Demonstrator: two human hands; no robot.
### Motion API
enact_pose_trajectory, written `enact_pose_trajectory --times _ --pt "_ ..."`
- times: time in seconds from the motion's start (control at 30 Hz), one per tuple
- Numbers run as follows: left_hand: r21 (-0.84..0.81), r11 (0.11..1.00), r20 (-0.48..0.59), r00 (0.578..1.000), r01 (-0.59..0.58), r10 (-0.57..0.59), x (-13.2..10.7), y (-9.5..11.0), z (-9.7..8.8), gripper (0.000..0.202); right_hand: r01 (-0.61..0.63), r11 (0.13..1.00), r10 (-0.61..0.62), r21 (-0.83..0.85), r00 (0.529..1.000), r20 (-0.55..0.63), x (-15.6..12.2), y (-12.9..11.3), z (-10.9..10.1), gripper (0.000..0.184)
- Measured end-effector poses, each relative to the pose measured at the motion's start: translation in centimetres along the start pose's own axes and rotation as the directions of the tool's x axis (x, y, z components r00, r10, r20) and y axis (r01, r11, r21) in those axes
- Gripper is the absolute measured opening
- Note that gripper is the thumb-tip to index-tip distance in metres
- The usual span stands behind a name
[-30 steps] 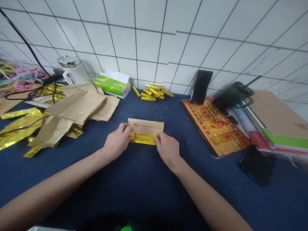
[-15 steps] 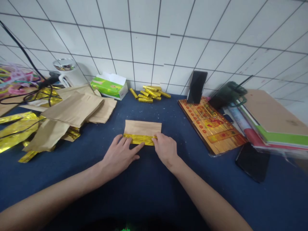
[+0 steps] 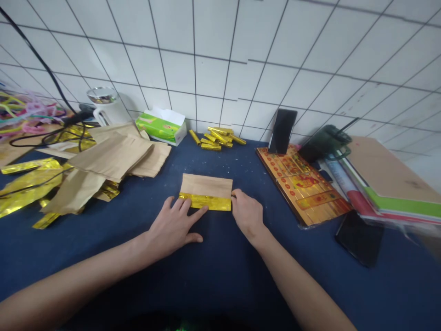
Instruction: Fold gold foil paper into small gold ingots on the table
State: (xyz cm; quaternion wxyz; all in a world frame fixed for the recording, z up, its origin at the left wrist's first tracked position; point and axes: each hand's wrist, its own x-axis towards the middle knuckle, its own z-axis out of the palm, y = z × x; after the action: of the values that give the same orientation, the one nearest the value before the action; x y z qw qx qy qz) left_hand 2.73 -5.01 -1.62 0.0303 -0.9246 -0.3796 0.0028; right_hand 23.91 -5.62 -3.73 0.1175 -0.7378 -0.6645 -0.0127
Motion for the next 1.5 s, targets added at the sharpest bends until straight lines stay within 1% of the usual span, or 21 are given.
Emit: enact_pose_trajectory --times 0.07,0.1,0.13,0.17,0.2,0.23,0.27,0.33,0.43,0.57,0.67,0.83,0.93,1.0,1.03,1.1,1.17,1.2,1.27,1.33,1.5 --pt "-0.004 1.0 -0.015 1.0 0.0 0.0 0.0 0.0 0.0 0.07 0.02 0.999 -0.018 0.03 0.995 -0.095 -0.5 -0.3 -0.9 0.02" --pt "-0.007 1.0 -0.022 1.0 0.002 -0.002 0.0 0.0 0.0 0.07 0.068 0.996 -0.059 0.052 0.986 -0.155 -1.0 -0.9 -1.4 0.022" --pt "-0.011 1.0 -0.029 1.0 0.004 -0.004 -0.1 0.0 0.0 0.07 0.165 0.983 -0.149 0.08 0.973 -0.177 -1.5 -1.7 -1.7 0.025" --pt "-0.017 1.0 -0.033 0.999 0.001 -0.002 -0.1 0.0 0.1 0.069 0.304 0.947 -0.281 0.102 0.941 -0.188 -2.2 -2.7 -2.0 0.028" --pt "-0.021 1.0 -0.033 0.999 -0.004 0.003 -0.1 0.0 0.1 0.065 0.447 0.888 -0.431 0.111 0.891 -0.142 -2.8 -3.7 -2.0 0.03" --pt "-0.024 1.0 -0.03 0.999 -0.01 0.009 -0.1 -0.1 0.2 0.059 0.531 0.841 -0.525 0.109 0.848 -0.077 -3.4 -4.5 -1.8 0.035" --pt "-0.025 1.0 -0.027 1.0 -0.014 0.013 -0.1 -0.1 0.2 0.054 0.563 0.82 -0.564 0.104 0.825 -0.018 -3.8 -5.2 -1.5 0.044" --pt "-0.028 1.0 -0.027 1.0 -0.015 0.015 -0.1 0.0 0.2 0.049 0.558 0.825 -0.564 0.093 0.821 0.083 -4.4 -5.5 -0.5 0.063" --pt "-0.05 0.999 -0.045 0.999 0.005 -0.007 -0.1 0.0 0.0 0.062 0.501 0.862 -0.506 0.071 0.847 0.166 -4.5 -4.2 0.9 0.075" --pt "-0.067 0.997 -0.039 0.999 0.032 -0.034 -0.2 0.1 0.0 0.071 0.461 0.887 -0.456 0.027 0.865 0.208 -4.5 -2.5 1.3 0.076" --pt "-0.048 0.998 -0.022 0.999 0.04 -0.041 -0.4 -0.4 0.6 0.074 0.45 0.893 -0.444 0.015 0.874 0.197 -4.7 -2.7 1.1 0.076" --pt "-0.029 0.999 0.0 0.999 0.046 -0.046 -1.2 -2.4 1.8 0.078 0.435 0.9 -0.426 -0.006 0.884 0.195 -4.7 -3.4 0.8 0.075" --pt "0.007 0.991 0.004 0.992 0.13 -0.13 -1.1 -2.9 1.2 0.08 0.432 0.902 -0.419 -0.017 0.882 0.214 -4.6 -3.6 0.7 0.077" --pt "0.015 0.986 -0.025 0.986 0.164 -0.164 -0.7 -2.3 0.5 0.083 0.435 0.9 -0.421 -0.021 0.882 0.213 -4.6 -3.6 0.8 0.078" --pt "-0.002 0.991 -0.049 0.99 0.133 -0.133 -0.5 -1.6 0.1 0.085 0.44 0.897 -0.427 -0.023 0.88 0.207 -4.6 -3.5 0.9 0.078" --pt "-0.069 0.997 -0.091 0.995 -0.037 0.031 0.1 0.0 -0.4 0.09 0.457 0.889 -0.442 -0.036 0.875 0.196 -4.6 -3.4 1.2 0.073" --pt "-0.148 0.963 -0.103 0.971 -0.227 0.214 0.8 1.4 -0.4 0.091 0.492 0.869 -0.473 -0.053 0.857 0.202 -4.7 -3.2 1.4 0.065" --pt "-0.193 0.941 -0.094 0.96 -0.278 0.264 1.1 1.8 -0.2 0.093 0.51 0.858 -0.489 -0.058 0.847 0.209 -4.7 -3.2 1.5 0.061" --pt "-0.273 0.913 -0.063 0.952 -0.304 0.299 1.6 2.1 0.5 0.093 0.531 0.846 -0.509 -0.057 0.834 0.212 -4.7 -3.1 1.6 0.059" --pt "-0.311 0.898 -0.031 0.948 -0.31 0.316 1.9 1.5 1.2 0.093 0.525 0.85 -0.506 -0.049 0.839 0.199 -4.7 -3.1 1.5 0.063" --pt "-0.277 0.92 -0.021 0.959 -0.277 0.283 1.6 -0.7 2.1 0.088 0.486 0.873 -0.47 -0.037 0.861 0.195 -4.6 -3.2 1.0 0.07"
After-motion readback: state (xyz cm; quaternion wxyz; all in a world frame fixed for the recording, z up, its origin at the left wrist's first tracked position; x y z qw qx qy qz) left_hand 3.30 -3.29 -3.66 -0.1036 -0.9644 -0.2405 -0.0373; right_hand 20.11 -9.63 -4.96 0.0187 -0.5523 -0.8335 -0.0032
